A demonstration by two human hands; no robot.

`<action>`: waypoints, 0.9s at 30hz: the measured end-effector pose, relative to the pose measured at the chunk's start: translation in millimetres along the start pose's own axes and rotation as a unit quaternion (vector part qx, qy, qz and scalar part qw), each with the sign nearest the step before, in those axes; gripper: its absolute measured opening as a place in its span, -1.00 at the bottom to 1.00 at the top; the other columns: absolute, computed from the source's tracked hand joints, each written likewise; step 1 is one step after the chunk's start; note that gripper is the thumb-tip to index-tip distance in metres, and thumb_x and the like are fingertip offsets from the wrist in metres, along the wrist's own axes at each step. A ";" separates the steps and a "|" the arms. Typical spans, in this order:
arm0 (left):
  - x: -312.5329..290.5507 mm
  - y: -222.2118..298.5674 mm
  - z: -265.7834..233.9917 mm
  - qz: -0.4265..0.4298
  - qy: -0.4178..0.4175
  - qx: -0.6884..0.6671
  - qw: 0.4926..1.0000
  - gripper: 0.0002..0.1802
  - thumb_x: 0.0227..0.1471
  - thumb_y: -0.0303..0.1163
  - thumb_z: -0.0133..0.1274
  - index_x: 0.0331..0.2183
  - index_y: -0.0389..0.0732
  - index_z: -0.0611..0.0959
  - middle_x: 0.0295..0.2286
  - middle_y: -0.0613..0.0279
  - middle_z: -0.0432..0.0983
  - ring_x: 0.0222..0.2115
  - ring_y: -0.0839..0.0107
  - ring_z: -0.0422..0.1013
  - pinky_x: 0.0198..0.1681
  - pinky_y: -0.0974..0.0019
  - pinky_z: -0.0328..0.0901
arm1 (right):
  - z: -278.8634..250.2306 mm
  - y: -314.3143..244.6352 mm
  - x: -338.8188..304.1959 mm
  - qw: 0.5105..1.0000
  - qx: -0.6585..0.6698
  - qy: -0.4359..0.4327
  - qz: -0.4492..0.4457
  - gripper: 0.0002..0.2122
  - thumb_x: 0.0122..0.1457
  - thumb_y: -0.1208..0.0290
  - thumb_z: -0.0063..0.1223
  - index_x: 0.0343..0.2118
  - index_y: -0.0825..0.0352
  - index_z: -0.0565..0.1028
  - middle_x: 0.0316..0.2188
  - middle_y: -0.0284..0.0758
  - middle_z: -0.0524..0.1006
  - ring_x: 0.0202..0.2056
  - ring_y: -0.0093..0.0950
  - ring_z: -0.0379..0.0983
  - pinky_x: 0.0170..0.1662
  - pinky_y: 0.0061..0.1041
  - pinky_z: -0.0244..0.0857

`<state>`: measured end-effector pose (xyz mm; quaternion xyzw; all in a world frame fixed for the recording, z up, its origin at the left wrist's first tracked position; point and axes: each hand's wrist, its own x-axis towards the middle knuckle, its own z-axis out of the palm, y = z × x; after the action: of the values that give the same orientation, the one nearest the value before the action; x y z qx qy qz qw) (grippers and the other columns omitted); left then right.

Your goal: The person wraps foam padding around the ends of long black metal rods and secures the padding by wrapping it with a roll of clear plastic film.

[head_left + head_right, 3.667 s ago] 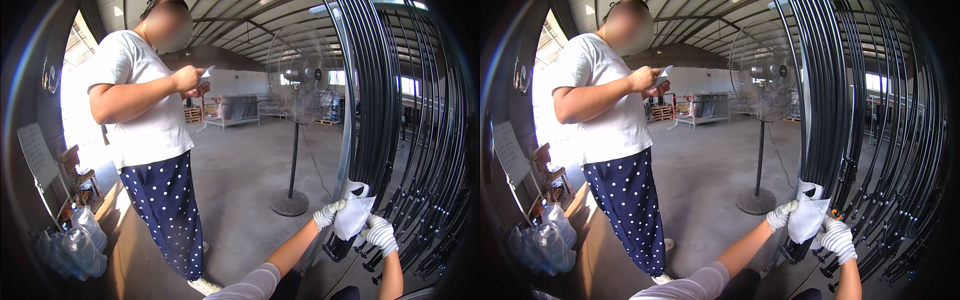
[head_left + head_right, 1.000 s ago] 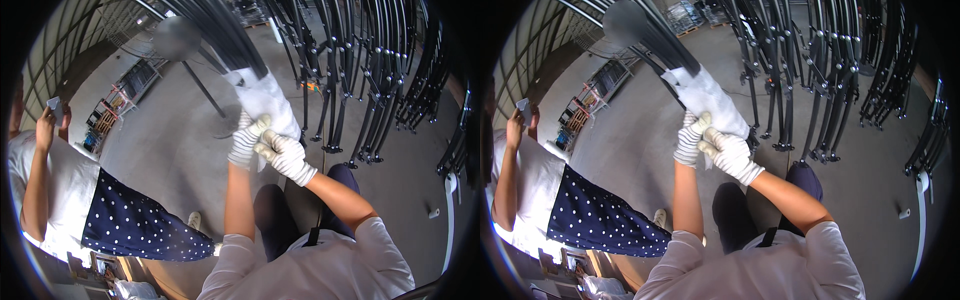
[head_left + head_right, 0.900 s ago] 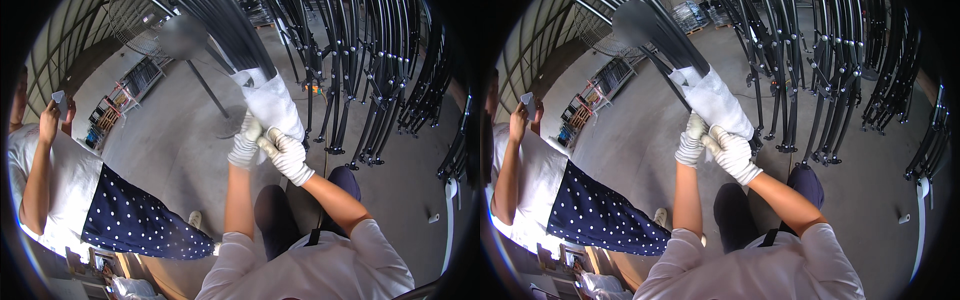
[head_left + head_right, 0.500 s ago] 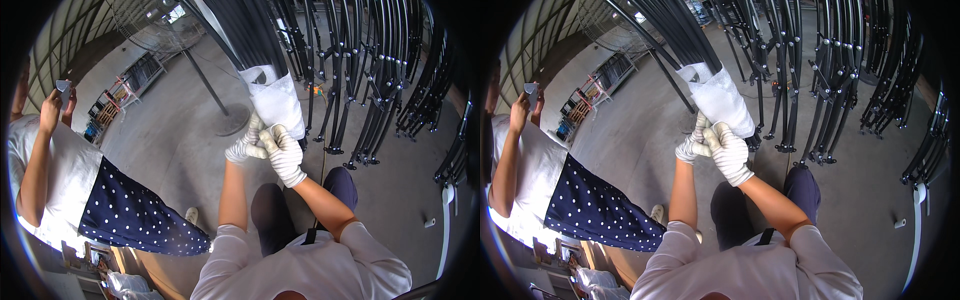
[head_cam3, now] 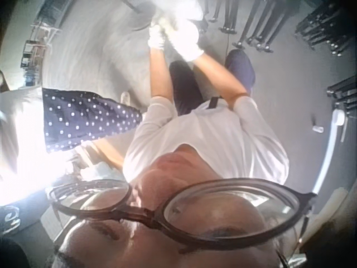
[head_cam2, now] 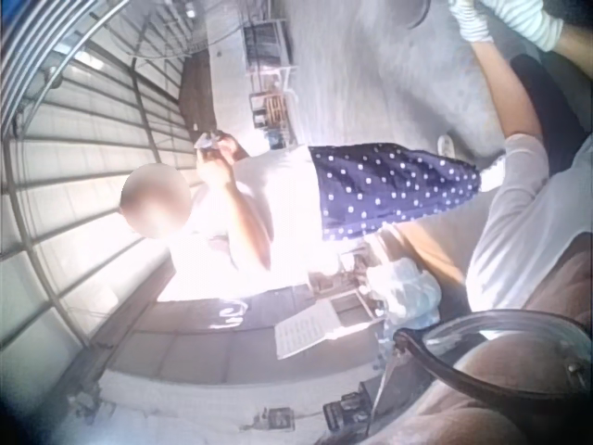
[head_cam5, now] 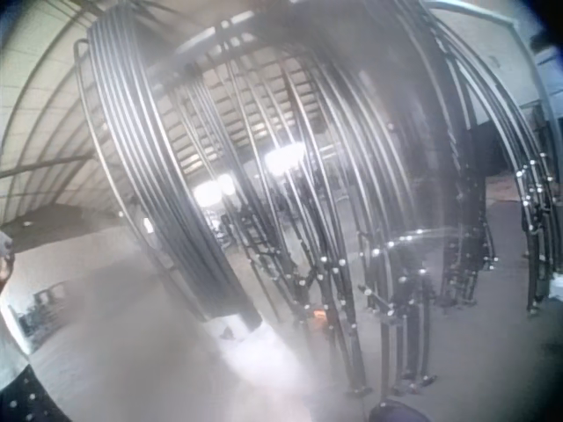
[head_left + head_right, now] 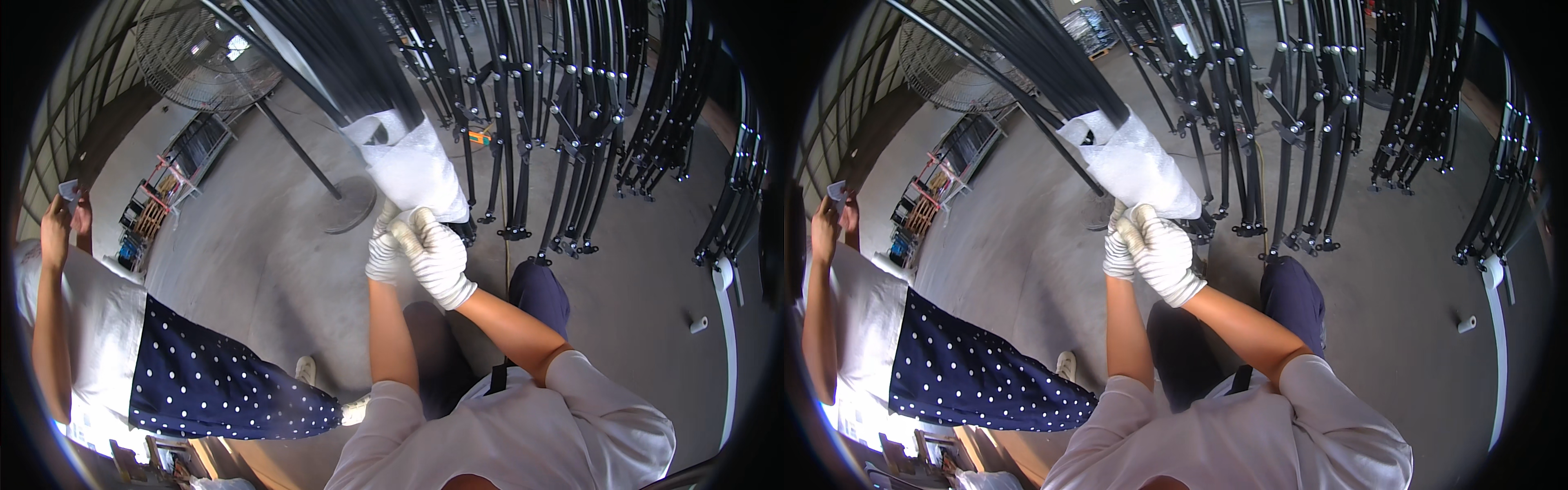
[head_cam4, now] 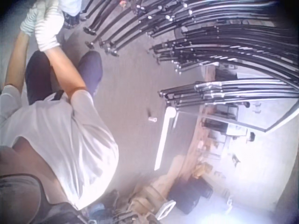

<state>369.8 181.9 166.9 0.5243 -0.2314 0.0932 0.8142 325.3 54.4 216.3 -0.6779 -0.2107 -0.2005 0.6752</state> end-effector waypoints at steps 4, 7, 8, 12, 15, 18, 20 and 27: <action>12.5 -8.7 18.9 0.076 -0.020 0.090 0.993 -0.42 0.00 -0.27 -0.07 0.03 -0.26 0.19 -0.13 0.15 0.30 -0.16 0.38 0.28 -0.06 0.30 0.20 | -14.4 7.4 -0.2 0.989 -0.142 -0.010 -0.029 -0.78 0.02 0.25 0.00 -0.42 0.33 0.42 -0.60 -0.23 0.46 -0.57 -0.35 0.42 -0.48 -0.50 0.29; 6.5 0.3 9.7 0.058 0.044 0.147 0.986 -0.45 0.00 -0.28 -0.08 0.02 -0.27 0.21 -0.13 0.15 0.31 -0.17 0.38 0.29 -0.07 0.31 0.21 | -25.7 -14.6 -9.1 0.990 -0.053 -0.019 -0.127 -0.78 0.03 0.29 -0.09 -0.33 0.31 0.41 -0.51 -0.21 0.46 -0.52 -0.27 0.41 -0.46 -0.40 0.29; 5.1 5.0 7.9 0.053 0.055 0.161 0.984 -0.45 0.00 -0.29 -0.08 0.01 -0.27 0.22 -0.14 0.14 0.31 -0.17 0.38 0.29 -0.07 0.31 0.21 | -20.0 -21.8 -9.0 0.972 -0.043 0.088 -0.214 -0.77 0.01 0.34 -0.07 -0.27 0.30 0.40 -0.47 -0.24 0.47 -0.46 -0.31 0.42 -0.42 -0.43 0.30; 5.2 12.3 9.3 0.037 0.081 0.200 0.976 -0.48 0.00 -0.30 -0.08 -0.01 -0.28 0.24 -0.15 0.13 0.32 -0.19 0.38 0.30 -0.09 0.33 0.22 | -17.3 -58.2 -6.2 0.956 -0.109 0.164 -0.219 -0.38 -0.25 0.37 0.09 -0.02 0.36 0.20 -0.07 -0.08 0.21 -0.03 -0.14 0.17 0.02 -0.31 0.08; 25.4 -4.3 24.1 0.033 0.070 0.217 0.973 -0.50 0.00 -0.31 -0.09 -0.02 -0.29 0.26 -0.15 0.13 0.33 -0.20 0.38 0.31 -0.10 0.34 0.23 | -29.5 -28.3 20.1 0.971 -0.142 0.170 -0.089 -0.17 -0.47 0.36 0.22 0.03 0.35 0.12 -0.15 -0.08 0.27 -0.09 -0.17 0.22 0.01 -0.33 0.07; 29.9 -6.9 20.5 0.026 0.080 0.241 0.967 -0.53 0.01 -0.32 -0.10 -0.04 -0.30 0.28 -0.16 0.12 0.34 -0.21 0.38 0.32 -0.12 0.36 0.24 | -35.6 -3.0 34.1 0.991 -0.118 0.065 0.015 -0.15 -0.60 0.32 0.29 -0.05 0.32 0.21 -0.30 -0.17 0.36 -0.24 -0.24 0.31 -0.12 -0.39 0.17; 31.9 -4.2 12.5 0.023 0.095 0.260 0.961 -0.54 0.01 -0.33 -0.10 -0.05 -0.30 0.29 -0.17 0.11 0.35 -0.21 0.38 0.33 -0.12 0.36 0.24 | -35.2 6.7 38.2 0.994 -0.106 0.014 0.019 -0.18 -0.59 0.32 0.27 -0.06 0.32 0.21 -0.29 -0.17 0.36 -0.22 -0.22 0.30 -0.13 -0.37 0.19; 29.7 26.1 -6.6 0.066 0.165 0.355 0.918 -0.59 0.01 -0.36 -0.11 -0.08 -0.32 0.33 -0.18 0.09 0.37 -0.24 0.37 0.35 -0.15 0.39 0.26 | -47.2 -8.3 38.3 0.998 -0.014 -0.020 -0.055 -0.49 -0.32 0.33 0.21 -0.22 0.34 0.32 -0.32 -0.13 0.39 -0.25 -0.19 0.33 -0.16 -0.35 0.23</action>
<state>387.3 196.4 199.8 0.7396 -0.0800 0.3081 0.5930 353.1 7.7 244.9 -0.6785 -0.2583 -0.2260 0.6495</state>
